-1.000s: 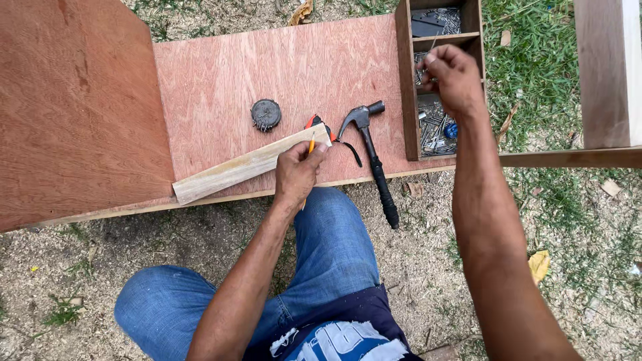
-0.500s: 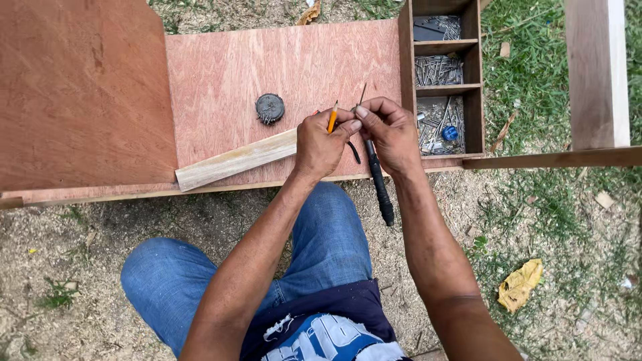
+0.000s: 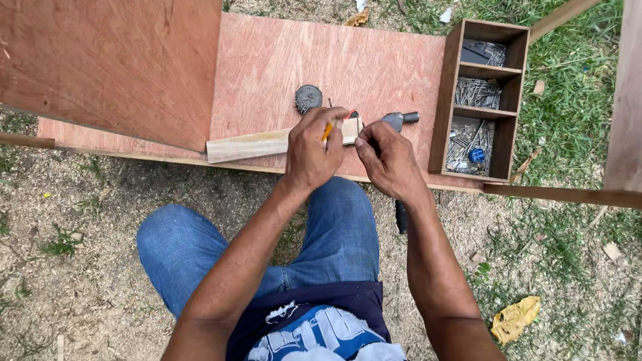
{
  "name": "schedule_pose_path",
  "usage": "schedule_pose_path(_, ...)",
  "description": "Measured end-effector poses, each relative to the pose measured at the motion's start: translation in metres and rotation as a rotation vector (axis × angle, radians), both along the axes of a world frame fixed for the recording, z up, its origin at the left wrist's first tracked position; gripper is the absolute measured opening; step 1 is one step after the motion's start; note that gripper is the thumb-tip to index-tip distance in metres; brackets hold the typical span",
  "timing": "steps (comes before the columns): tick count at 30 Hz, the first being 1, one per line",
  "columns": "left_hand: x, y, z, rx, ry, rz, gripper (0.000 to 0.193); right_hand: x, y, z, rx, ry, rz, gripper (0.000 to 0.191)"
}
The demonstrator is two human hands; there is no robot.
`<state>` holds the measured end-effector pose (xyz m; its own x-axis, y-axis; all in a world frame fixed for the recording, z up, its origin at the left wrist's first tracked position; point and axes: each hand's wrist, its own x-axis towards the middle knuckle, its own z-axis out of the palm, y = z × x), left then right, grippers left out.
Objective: The person measures and marks thin wood strips with an L-square and pencil, saws a strip to length with a handsaw, and carries strips to a wooden frame structure. They measure the frame with a tape measure, take nails from a nail box, and position a nail on the frame with a hammer in hand.
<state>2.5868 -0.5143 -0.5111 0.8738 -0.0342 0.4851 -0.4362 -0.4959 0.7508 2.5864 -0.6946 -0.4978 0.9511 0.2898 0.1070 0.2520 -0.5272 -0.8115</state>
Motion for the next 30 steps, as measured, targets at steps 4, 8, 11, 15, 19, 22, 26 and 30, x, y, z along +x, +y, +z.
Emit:
schedule_pose_path(4, -0.012, 0.023, 0.02, 0.391, -0.231, -0.143, 0.033, 0.0, 0.0, 0.01, -0.002, -0.038, 0.215, 0.016)
schedule_pose_path(8, -0.014, 0.038, 0.037, 0.614, -0.252, -0.239, 0.025, 0.0, -0.002, 0.006, 0.159, 0.06, 0.254, 0.017)
schedule_pose_path(11, -0.015, 0.046, 0.048, 0.648, -0.277, -0.223, 0.02, 0.007, -0.005, -0.015, 0.333, 0.272, 0.063, 0.02)
schedule_pose_path(15, -0.028, 0.069, 0.075, 0.493, -0.378, -0.068, 0.032, 0.022, -0.017, -0.073, -0.118, 0.051, -0.379, 0.036)
schedule_pose_path(19, -0.048, 0.11, 0.119, 0.459, -0.495, 0.08, 0.047, 0.021, -0.035, -0.151, -0.653, 0.582, -0.596, 0.065)
schedule_pose_path(22, -0.059, 0.139, 0.15, 0.468, -0.566, 0.192, 0.047, 0.019, -0.042, -0.198, -0.681, 0.485, -0.618, 0.067)
schedule_pose_path(26, -0.065, 0.17, 0.186, 0.529, -0.722, 0.348, 0.036, 0.025, -0.044, -0.203, -0.695, 0.241, -0.475, 0.042)
schedule_pose_path(30, -0.06, 0.2, 0.222, 0.568, -0.847, 0.455, 0.029, 0.032, -0.019, -0.145, -0.517, 0.357, -0.662, 0.048)
